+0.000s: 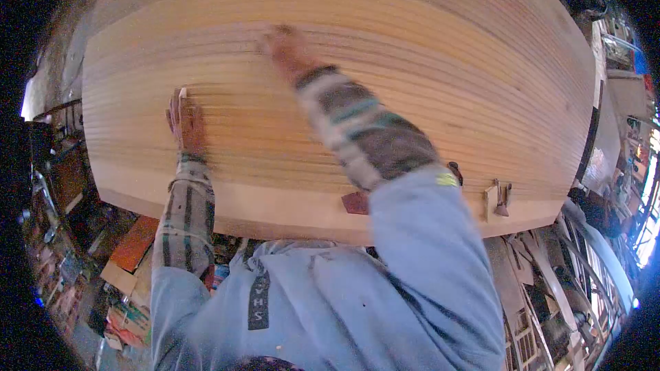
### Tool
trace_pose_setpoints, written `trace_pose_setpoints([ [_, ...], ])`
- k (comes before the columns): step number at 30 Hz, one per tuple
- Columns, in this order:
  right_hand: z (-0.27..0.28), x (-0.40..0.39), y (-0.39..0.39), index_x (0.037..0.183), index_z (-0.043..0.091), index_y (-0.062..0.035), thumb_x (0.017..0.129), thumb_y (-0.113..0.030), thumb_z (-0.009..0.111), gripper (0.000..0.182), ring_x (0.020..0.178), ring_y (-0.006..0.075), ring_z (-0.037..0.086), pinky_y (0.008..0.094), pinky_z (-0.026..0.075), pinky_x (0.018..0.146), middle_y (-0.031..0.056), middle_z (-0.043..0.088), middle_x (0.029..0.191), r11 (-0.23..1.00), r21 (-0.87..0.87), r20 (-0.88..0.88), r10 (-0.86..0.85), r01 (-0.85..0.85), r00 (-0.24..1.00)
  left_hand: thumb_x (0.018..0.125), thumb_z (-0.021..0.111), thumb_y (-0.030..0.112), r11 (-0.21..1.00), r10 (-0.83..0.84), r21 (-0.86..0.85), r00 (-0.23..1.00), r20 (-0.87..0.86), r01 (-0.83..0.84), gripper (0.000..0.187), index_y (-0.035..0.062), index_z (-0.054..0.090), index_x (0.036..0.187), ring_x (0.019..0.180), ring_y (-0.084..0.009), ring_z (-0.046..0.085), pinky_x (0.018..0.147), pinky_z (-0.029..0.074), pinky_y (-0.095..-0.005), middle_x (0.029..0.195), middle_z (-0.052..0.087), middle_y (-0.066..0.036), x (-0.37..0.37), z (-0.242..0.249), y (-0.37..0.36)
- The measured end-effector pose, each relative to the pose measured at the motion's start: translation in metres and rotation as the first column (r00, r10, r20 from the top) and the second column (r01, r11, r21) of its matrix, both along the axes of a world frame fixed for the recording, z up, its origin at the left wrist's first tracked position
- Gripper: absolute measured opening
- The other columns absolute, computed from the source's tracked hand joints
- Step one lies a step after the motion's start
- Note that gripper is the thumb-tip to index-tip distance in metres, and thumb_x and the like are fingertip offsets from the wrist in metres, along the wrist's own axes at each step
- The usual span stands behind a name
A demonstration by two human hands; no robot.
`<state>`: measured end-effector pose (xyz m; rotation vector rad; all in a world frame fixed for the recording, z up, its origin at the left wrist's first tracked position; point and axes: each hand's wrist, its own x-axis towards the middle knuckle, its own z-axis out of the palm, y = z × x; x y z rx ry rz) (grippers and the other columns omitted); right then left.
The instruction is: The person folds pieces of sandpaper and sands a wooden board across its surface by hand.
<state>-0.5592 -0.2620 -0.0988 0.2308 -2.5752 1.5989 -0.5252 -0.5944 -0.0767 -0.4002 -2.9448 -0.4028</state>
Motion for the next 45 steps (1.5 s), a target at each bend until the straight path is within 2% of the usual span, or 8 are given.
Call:
trace_pose_setpoints([
  [2,0.007,0.058,0.104,0.109,0.065,-0.0084,0.08,-0.013,0.059,0.03,0.11,0.0319,0.058,0.042,0.045,0.099,0.0183,0.063,0.111,0.694,0.719,-0.185,0.141,0.036,0.973,0.099,0.051,0.034,0.997,-0.069,0.038,0.997,0.029,0.068,0.054,0.0134,0.039,0.147,0.145,-0.0294,0.026,0.119,0.013,-0.0493,0.155,0.032,-0.012,0.003,-0.002,-0.002],
  [4,0.008,0.124,0.224,0.121,0.064,-0.0123,0.083,-0.009,0.055,0.039,0.101,0.0328,0.059,0.0502,0.046,0.095,0.0098,0.065,0.104,0.471,0.882,-0.071,0.152,-0.009,0.986,0.099,0.051,0.031,0.999,-0.02,0.036,1.0,0.024,0.019,0.053,0.0113,0.039,0.147,0.145,-0.0297,0.026,0.12,0.013,-0.0483,0.155,0.032,-0.012,0.002,0.003,0.006],
  [11,0.013,0.075,0.139,0.121,0.062,-0.0104,0.08,-0.016,0.062,0.042,0.116,0.0357,0.054,0.0491,0.043,0.102,0.0133,0.063,0.117,0.456,0.883,0.056,0.135,-0.112,0.989,0.097,0.054,0.03,0.996,0.021,-0.085,1.0,0.011,-0.02,0.054,0.0097,0.041,0.146,0.145,-0.0306,0.027,0.12,0.015,-0.0487,0.153,0.035,-0.014,0.001,0.001,0.013],
  [16,-0.032,-0.084,-0.114,0.103,0.064,-0.0063,0.095,-0.022,0.046,0.025,0.114,0.0282,0.054,0.0421,0.04,0.104,0.0146,0.063,0.111,0.941,0.331,-0.363,0.055,0.073,0.93,0.098,0.052,0.032,1.0,-0.009,-0.015,1.0,0.01,0.009,0.053,0.0081,0.042,0.144,0.143,-0.0319,0.029,0.119,0.017,-0.0495,0.152,0.037,-0.015,0.001,0.012,0.01],
  [24,0.029,0.06,0.119,0.13,0.06,-0.0245,0.081,-0.025,0.064,0.049,0.116,0.0283,0.056,0.0545,0.036,0.105,0.005,0.065,0.118,0.455,0.878,0.078,0.168,-0.148,0.983,0.099,0.047,0.041,0.829,0.552,-0.052,0.83,-0.085,-0.557,0.057,0.0095,0.039,0.146,0.144,-0.0335,0.027,0.117,0.015,-0.0548,0.153,0.034,-0.017,-0.058,-0.026,-0.134],
  [29,0.022,0.079,0.15,0.119,0.065,-0.0175,0.083,-0.021,0.063,0.036,0.108,0.032,0.057,0.0525,0.04,0.102,0.0123,0.065,0.11,0.719,0.69,0.061,-0.175,0.085,0.983,0.1,0.042,0.047,0.768,0.634,-0.033,0.766,-0.109,-0.64,0.06,0.0139,0.034,0.15,0.147,-0.0335,0.021,0.117,0.011,-0.0565,0.156,0.029,-0.018,-0.07,-0.039,-0.157],
  [37,0.018,-0.134,-0.189,0.114,0.065,-0.0103,0.091,-0.027,0.054,0.03,0.106,0.033,0.058,0.0441,0.042,0.101,0.0105,0.066,0.11,0.818,0.573,-0.011,0.073,-0.054,0.997,0.101,0.038,0.048,0.722,0.69,-0.052,0.723,-0.009,-0.69,0.061,0.0159,0.031,0.152,0.148,-0.0318,0.018,0.118,0.007,-0.0551,0.158,0.024,-0.016,-0.069,-0.008,-0.136],
  [45,0.037,0.005,0.034,0.099,0.068,-0.0046,0.09,-0.012,0.06,0.014,0.095,0.034,0.061,0.0428,0.048,0.084,0.0143,0.066,0.098,0.64,0.768,-0.073,0.047,0.026,0.996,0.099,0.044,0.045,0.765,0.644,-0.018,0.764,0.035,-0.644,0.064,0.0127,0.029,0.152,0.148,-0.0332,0.014,0.118,0.004,-0.057,0.159,0.022,-0.017,-0.067,-0.013,-0.135],
])
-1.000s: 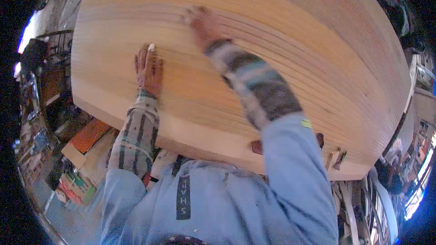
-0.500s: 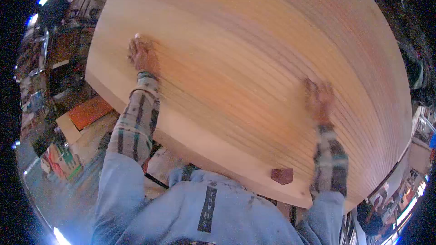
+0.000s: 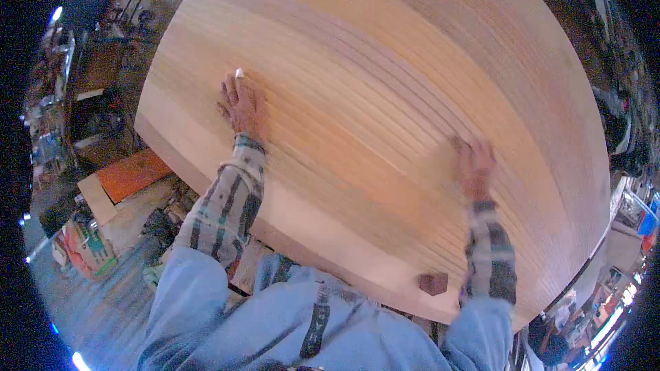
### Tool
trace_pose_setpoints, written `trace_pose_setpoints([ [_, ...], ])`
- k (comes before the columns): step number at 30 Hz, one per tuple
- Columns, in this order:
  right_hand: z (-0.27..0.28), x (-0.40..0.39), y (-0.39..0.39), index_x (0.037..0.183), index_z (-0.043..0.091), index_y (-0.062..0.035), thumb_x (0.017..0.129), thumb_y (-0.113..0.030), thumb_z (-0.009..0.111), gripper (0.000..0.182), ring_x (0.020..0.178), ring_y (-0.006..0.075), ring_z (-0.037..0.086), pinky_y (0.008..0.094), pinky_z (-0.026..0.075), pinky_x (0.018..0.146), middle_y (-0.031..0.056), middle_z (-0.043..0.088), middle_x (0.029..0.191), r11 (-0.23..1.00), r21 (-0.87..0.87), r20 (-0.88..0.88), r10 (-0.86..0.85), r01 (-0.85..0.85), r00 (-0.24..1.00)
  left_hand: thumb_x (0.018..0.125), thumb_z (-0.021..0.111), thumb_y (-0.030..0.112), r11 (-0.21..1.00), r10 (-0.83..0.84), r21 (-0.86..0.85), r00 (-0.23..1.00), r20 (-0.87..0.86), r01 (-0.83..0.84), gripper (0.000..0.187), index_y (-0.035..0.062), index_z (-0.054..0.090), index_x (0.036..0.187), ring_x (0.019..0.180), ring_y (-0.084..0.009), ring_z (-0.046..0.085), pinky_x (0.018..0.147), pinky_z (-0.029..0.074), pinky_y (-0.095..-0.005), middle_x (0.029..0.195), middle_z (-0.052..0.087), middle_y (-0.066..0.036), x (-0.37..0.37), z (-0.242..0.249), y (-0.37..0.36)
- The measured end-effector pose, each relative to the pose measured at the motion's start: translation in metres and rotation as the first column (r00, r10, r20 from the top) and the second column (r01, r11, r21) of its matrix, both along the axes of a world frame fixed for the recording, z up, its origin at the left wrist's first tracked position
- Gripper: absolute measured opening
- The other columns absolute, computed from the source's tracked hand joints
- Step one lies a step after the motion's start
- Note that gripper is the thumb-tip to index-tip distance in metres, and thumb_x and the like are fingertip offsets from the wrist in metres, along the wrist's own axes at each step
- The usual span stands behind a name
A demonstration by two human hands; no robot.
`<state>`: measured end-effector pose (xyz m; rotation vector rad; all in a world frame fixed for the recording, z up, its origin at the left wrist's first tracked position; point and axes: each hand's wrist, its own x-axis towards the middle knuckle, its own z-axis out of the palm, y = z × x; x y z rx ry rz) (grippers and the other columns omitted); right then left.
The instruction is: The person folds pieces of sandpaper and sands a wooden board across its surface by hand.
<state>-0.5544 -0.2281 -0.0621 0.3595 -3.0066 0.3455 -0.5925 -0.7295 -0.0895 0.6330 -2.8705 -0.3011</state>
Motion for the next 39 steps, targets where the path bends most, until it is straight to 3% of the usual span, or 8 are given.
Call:
trace_pose_setpoints([
  [5,0.0,-0.034,-0.063,0.102,0.067,-0.0098,0.09,-0.016,0.06,0.015,0.101,0.0334,0.059,0.0453,0.047,0.091,0.0136,0.063,0.101,0.99,-0.128,0.058,-0.043,0.05,0.997,0.095,0.053,0.045,0.997,-0.056,0.042,0.998,-0.021,0.057,0.067,0.0109,0.034,0.149,0.147,-0.0364,0.017,0.115,0.006,-0.062,0.156,0.028,-0.017,0.009,0.016,0.002],
  [12,-0.022,-0.251,-0.403,0.095,0.069,-0.0097,0.08,-0.021,0.062,0.019,0.101,0.0321,0.061,0.0448,0.051,0.085,0.0128,0.066,0.101,0.918,-0.079,-0.25,0.36,-0.389,0.899,0.095,0.055,0.044,0.971,-0.133,0.203,0.991,0.019,0.126,0.066,0.0108,0.036,0.148,0.147,-0.0389,0.015,0.114,0.001,-0.0651,0.157,0.029,-0.015,0.01,0.033,0.004],
  [13,-0.027,-0.282,-0.46,0.097,0.069,-0.0087,0.084,-0.022,0.058,0.021,0.098,0.0329,0.063,0.0457,0.051,0.084,0.015,0.066,0.1,0.945,-0.287,-0.023,0.157,-0.157,0.987,0.095,0.054,0.045,0.972,-0.133,0.196,0.991,0.008,0.129,0.065,0.0104,0.037,0.147,0.147,-0.0375,0.018,0.115,0.002,-0.0636,0.156,0.031,-0.015,0.011,0.031,-0.001],
  [15,-0.022,-0.317,-0.523,0.097,0.069,-0.0071,0.088,-0.026,0.055,0.025,0.093,0.0339,0.065,0.0451,0.052,0.083,0.0164,0.066,0.097,0.939,-0.267,-0.227,0.157,-0.216,0.961,0.094,0.055,0.044,0.954,-0.187,0.228,0.981,-0.058,0.195,0.065,0.0098,0.037,0.147,0.147,-0.0377,0.018,0.116,0.002,-0.0618,0.155,0.032,-0.015,0.018,0.028,-0.011],
  [18,-0.021,-0.318,-0.502,0.095,0.064,-0.0025,0.089,-0.025,0.053,0.026,0.099,0.0364,0.061,0.0472,0.05,0.085,0.02,0.066,0.101,0.928,-0.195,-0.057,0.314,-0.319,0.948,0.092,0.061,0.036,0.876,-0.321,0.329,0.935,-0.151,0.354,0.069,0.0059,0.034,0.147,0.146,-0.0381,0.02,0.119,0.005,-0.0555,0.154,0.033,-0.018,0.027,0.013,-0.066],
  [26,0.025,-0.14,-0.236,0.101,0.067,-0.0053,0.089,-0.006,0.062,0.013,0.088,0.0323,0.063,0.0401,0.05,0.077,0.0136,0.065,0.096,0.964,-0.25,0.071,0.111,-0.09,0.991,0.096,0.056,0.03,0.984,-0.157,-0.098,0.984,-0.085,0.148,0.063,0.0056,0.033,0.149,0.147,-0.0314,0.02,0.119,0.008,-0.052,0.157,0.029,-0.015,0.018,0.009,-0.35],
  [34,-0.045,-0.331,-0.526,0.103,0.067,-0.0089,0.089,-0.017,0.059,0.017,0.088,0.0357,0.064,0.045,0.051,0.077,0.0162,0.068,0.092,0.86,-0.28,-0.355,0.32,-0.427,0.878,0.096,0.057,0.032,0.987,-0.095,-0.13,0.995,0.011,0.096,0.061,0.0077,0.036,0.147,0.147,-0.028,0.023,0.119,0.008,-0.0534,0.157,0.03,-0.011,-0.009,0.022,-0.337],
  [39,-0.022,-0.4,-0.639,0.101,0.065,-0.0028,0.091,-0.024,0.054,0.026,0.092,0.04,0.065,0.0493,0.051,0.079,0.0222,0.067,0.098,0.872,-0.286,-0.156,0.367,-0.398,0.917,0.096,0.057,0.031,0.992,-0.074,-0.104,0.997,0.001,0.073,0.06,0.0072,0.036,0.147,0.147,-0.0277,0.024,0.119,0.007,-0.0516,0.155,0.033,-0.011,-0.009,0.028,-0.337],
])
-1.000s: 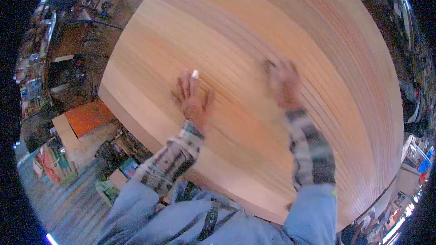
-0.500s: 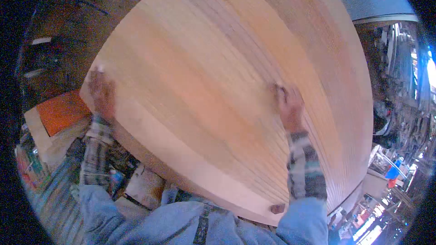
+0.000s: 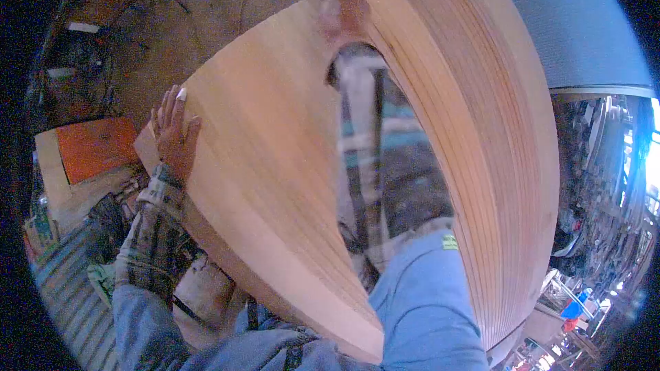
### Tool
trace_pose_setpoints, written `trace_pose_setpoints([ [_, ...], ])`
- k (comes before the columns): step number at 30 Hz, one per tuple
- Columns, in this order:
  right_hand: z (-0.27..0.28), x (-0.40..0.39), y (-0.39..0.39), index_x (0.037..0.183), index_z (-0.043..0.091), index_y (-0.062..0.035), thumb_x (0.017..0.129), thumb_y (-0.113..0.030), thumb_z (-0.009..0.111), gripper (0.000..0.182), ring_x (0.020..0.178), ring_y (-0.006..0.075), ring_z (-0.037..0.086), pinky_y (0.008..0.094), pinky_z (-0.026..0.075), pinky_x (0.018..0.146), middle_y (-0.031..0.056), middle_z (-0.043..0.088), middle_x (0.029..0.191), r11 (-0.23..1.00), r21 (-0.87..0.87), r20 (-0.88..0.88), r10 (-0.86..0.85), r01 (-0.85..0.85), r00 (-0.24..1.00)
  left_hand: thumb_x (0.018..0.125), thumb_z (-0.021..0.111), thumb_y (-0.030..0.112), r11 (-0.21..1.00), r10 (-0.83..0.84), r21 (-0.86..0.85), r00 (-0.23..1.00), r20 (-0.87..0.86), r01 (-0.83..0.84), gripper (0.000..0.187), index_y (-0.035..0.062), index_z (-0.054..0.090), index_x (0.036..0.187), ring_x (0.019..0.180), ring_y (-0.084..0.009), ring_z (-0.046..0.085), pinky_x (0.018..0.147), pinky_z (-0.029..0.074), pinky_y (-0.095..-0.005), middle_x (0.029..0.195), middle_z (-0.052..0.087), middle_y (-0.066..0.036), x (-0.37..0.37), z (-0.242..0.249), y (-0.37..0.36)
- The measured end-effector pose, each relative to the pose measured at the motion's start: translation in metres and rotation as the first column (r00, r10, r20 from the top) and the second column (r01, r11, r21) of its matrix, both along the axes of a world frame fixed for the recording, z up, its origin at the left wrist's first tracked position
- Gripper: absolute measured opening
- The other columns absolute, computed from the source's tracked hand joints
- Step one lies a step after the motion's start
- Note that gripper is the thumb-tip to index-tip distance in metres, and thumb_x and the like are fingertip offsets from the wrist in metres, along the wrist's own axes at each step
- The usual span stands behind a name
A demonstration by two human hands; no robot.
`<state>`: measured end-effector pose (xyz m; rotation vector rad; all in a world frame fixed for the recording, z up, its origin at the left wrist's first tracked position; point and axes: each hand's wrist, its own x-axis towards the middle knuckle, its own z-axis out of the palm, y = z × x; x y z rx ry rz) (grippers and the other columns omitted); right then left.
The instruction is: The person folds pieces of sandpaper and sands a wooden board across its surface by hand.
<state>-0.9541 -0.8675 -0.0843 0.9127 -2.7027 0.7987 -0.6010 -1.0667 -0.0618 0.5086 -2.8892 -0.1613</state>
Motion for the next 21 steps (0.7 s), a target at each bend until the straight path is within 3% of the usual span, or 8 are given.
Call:
trace_pose_setpoints([
  [4,0.021,0.102,0.143,0.105,0.067,-0.0062,0.094,-0.017,0.057,0.019,0.09,0.0343,0.065,0.0424,0.05,0.078,0.0162,0.067,0.096,0.996,0.031,0.092,-0.088,0.086,0.992,0.096,0.057,0.029,1.0,-0.001,0.029,1.0,0.017,0.001,0.06,0.0065,0.035,0.147,0.147,-0.029,0.022,0.119,0.006,-0.0526,0.156,0.031,-0.012,-0.001,0.0,0.003],
  [5,0.025,0.127,0.185,0.104,0.067,-0.0053,0.093,-0.013,0.059,0.016,0.088,0.0326,0.064,0.0407,0.05,0.077,0.0155,0.066,0.096,0.999,-0.006,0.021,-0.038,0.038,0.999,0.096,0.056,0.029,1.0,0.002,0.026,0.999,0.035,-0.003,0.06,0.0064,0.035,0.147,0.147,-0.0293,0.022,0.119,0.006,-0.0529,0.156,0.03,-0.012,-0.001,0.001,0.003],
  [8,0.042,0.184,0.256,0.107,0.065,-0.0037,0.093,-0.013,0.057,0.019,0.096,0.0339,0.062,0.0428,0.049,0.082,0.017,0.065,0.098,0.956,0.156,0.225,-0.278,0.247,0.934,0.096,0.056,0.029,1.0,-0.011,0.028,0.999,0.051,0.01,0.06,0.0062,0.034,0.148,0.147,-0.0301,0.021,0.119,0.006,-0.0531,0.157,0.028,-0.012,-0.002,0.004,0.001],
  [11,0.034,0.148,0.205,0.104,0.065,-0.003,0.093,-0.016,0.056,0.019,0.094,0.0354,0.061,0.0446,0.048,0.08,0.0189,0.064,0.098,0.972,0.157,0.138,-0.198,0.176,0.97,0.096,0.056,0.03,0.999,-0.041,0.001,0.999,0.016,0.041,0.061,0.0057,0.035,0.147,0.147,-0.0305,0.022,0.119,0.006,-0.0525,0.157,0.029,-0.013,0.001,-0.004,-0.006],
  [12,0.016,0.116,0.173,0.105,0.067,-0.0034,0.093,-0.012,0.059,0.017,0.083,0.033,0.065,0.0401,0.051,0.074,0.0165,0.067,0.092,0.975,0.173,0.023,-0.149,0.142,0.989,0.096,0.056,0.03,0.999,-0.035,-0.012,0.999,0.005,0.035,0.061,0.0057,0.035,0.147,0.147,-0.0305,0.022,0.119,0.006,-0.0525,0.157,0.029,-0.013,0.001,-0.002,-0.007],
  [15,0.003,0.027,0.022,0.089,0.063,-0.0025,0.088,-0.016,0.058,0.014,0.083,0.0385,0.065,0.0473,0.052,0.072,0.0187,0.067,0.089,0.999,-0.009,-0.197,-0.038,0.037,0.98,0.096,0.055,0.032,0.998,-0.011,0.056,1.0,-0.006,0.012,0.061,0.0047,0.035,0.147,0.147,-0.0305,0.022,0.119,0.007,-0.0518,0.156,0.03,-0.013,0.0,0.004,-0.003],
  [17,0.006,-0.012,-0.049,0.092,0.062,-0.0038,0.086,-0.016,0.058,0.014,0.083,0.0389,0.063,0.0495,0.051,0.074,0.0179,0.065,0.087,0.993,0.051,-0.179,-0.094,0.105,0.979,0.097,0.055,0.033,0.996,-0.028,0.087,0.999,-0.023,0.03,0.061,0.0039,0.035,0.146,0.147,-0.0303,0.023,0.12,0.006,-0.0511,0.156,0.031,-0.013,-0.001,0.005,-0.003],
  [21,0.005,0.021,-0.003,0.097,0.064,-0.0049,0.089,-0.017,0.058,0.016,0.087,0.0383,0.062,0.0479,0.05,0.075,0.0177,0.064,0.093,1.0,0.003,-0.235,-0.007,0.007,0.972,0.096,0.056,0.032,0.996,-0.013,0.087,0.999,0.047,0.009,0.061,0.0034,0.035,0.146,0.147,-0.03,0.023,0.12,0.006,-0.0515,0.156,0.031,-0.014,0.0,0.011,-0.003],
])
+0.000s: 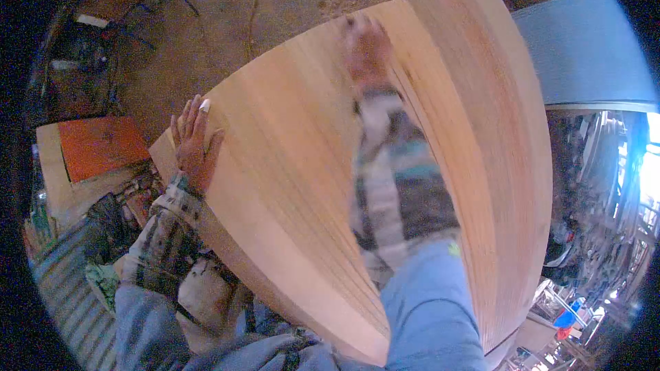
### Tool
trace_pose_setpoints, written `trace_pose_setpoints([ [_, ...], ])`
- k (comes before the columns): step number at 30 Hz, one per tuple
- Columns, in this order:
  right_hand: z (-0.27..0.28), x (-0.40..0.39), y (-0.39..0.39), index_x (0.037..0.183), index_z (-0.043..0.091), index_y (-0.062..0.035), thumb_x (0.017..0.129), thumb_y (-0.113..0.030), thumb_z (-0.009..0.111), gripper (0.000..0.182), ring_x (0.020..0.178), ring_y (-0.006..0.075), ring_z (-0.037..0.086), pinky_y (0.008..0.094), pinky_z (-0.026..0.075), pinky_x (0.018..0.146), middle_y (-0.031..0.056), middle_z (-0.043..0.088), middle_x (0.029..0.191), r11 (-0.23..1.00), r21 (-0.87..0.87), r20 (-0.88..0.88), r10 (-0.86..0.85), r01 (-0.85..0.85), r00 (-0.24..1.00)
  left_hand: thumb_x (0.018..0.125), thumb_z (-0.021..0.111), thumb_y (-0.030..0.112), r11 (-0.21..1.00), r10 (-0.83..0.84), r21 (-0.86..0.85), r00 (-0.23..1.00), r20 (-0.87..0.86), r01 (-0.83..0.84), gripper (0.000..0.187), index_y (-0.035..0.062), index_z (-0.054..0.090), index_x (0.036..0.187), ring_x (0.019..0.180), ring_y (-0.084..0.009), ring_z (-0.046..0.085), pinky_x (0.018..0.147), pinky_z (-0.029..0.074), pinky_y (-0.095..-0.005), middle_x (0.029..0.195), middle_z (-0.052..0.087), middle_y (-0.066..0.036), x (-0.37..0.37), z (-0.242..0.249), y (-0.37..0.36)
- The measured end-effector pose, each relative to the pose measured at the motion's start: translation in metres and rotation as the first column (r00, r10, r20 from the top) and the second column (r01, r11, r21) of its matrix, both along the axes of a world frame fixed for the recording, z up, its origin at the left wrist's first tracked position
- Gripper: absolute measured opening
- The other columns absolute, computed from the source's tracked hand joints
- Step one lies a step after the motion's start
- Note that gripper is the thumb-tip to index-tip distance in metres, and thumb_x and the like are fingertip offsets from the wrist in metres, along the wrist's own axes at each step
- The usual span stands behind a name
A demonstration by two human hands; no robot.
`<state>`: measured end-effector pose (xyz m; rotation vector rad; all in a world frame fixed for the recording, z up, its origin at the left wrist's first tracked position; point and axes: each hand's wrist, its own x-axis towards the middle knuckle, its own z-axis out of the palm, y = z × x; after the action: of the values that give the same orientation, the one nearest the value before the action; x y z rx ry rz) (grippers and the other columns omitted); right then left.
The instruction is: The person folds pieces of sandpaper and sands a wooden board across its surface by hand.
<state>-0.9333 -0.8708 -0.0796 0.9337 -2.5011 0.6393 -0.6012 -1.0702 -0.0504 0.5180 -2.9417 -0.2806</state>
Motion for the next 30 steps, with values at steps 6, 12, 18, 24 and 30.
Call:
trace_pose_setpoints([
  [6,0.021,0.139,0.219,0.098,0.068,-0.0051,0.09,-0.009,0.061,0.011,0.082,0.0311,0.062,0.0413,0.049,0.071,0.015,0.063,0.089,0.979,0.117,0.208,-0.186,0.164,0.96,0.094,0.057,0.029,1.0,-0.012,-0.017,1.0,0.002,0.012,0.062,0.0048,0.035,0.147,0.147,-0.0301,0.021,0.119,0.005,-0.0535,0.157,0.029,-0.014,0.0,-0.011,0.001],
  [12,0.008,0.048,0.074,0.101,0.067,-0.0049,0.09,-0.019,0.058,0.02,0.088,0.0359,0.062,0.0472,0.049,0.076,0.0179,0.063,0.095,0.999,-0.005,0.068,0.053,-0.053,0.996,0.093,0.058,0.027,0.999,-0.019,-0.034,0.999,-0.028,0.018,0.062,0.0059,0.035,0.147,0.147,-0.0295,0.022,0.119,0.006,-0.0531,0.156,0.03,-0.012,0.0,-0.011,0.0],
  [18,-0.006,0.013,0.035,0.097,0.064,-0.0057,0.087,-0.02,0.057,0.018,0.092,0.0364,0.063,0.0471,0.052,0.077,0.0155,0.065,0.094,0.992,0.02,0.06,-0.128,0.127,0.99,0.094,0.058,0.029,0.993,-0.033,-0.118,0.999,-0.043,0.028,0.062,0.0091,0.036,0.147,0.146,-0.027,0.025,0.12,0.008,-0.0502,0.156,0.032,-0.009,-0.001,-0.022,-0.004],
  [24,0.031,0.204,0.322,0.095,0.065,-0.0051,0.088,-0.017,0.064,0.014,0.085,0.0368,0.061,0.0458,0.049,0.071,0.0175,0.063,0.09,0.928,0.219,0.254,-0.352,0.301,0.901,0.097,0.053,0.034,0.985,-0.091,-0.162,0.984,-0.151,0.066,0.058,0.0126,0.036,0.149,0.146,-0.0276,0.026,0.118,0.01,-0.0521,0.156,0.033,-0.008,-0.003,-0.036,-0.013],
  [30,0.055,0.365,0.541,0.099,0.069,-0.0051,0.092,-0.013,0.06,0.014,0.09,0.0352,0.06,0.0451,0.048,0.079,0.0146,0.064,0.091,0.721,0.404,0.241,-0.677,0.562,0.695,0.099,0.049,0.038,0.979,-0.064,-0.203,0.987,-0.146,0.034,0.057,0.0148,0.035,0.149,0.145,-0.0273,0.026,0.118,0.01,-0.0535,0.156,0.033,-0.007,0.003,-0.041,-0.018],
])
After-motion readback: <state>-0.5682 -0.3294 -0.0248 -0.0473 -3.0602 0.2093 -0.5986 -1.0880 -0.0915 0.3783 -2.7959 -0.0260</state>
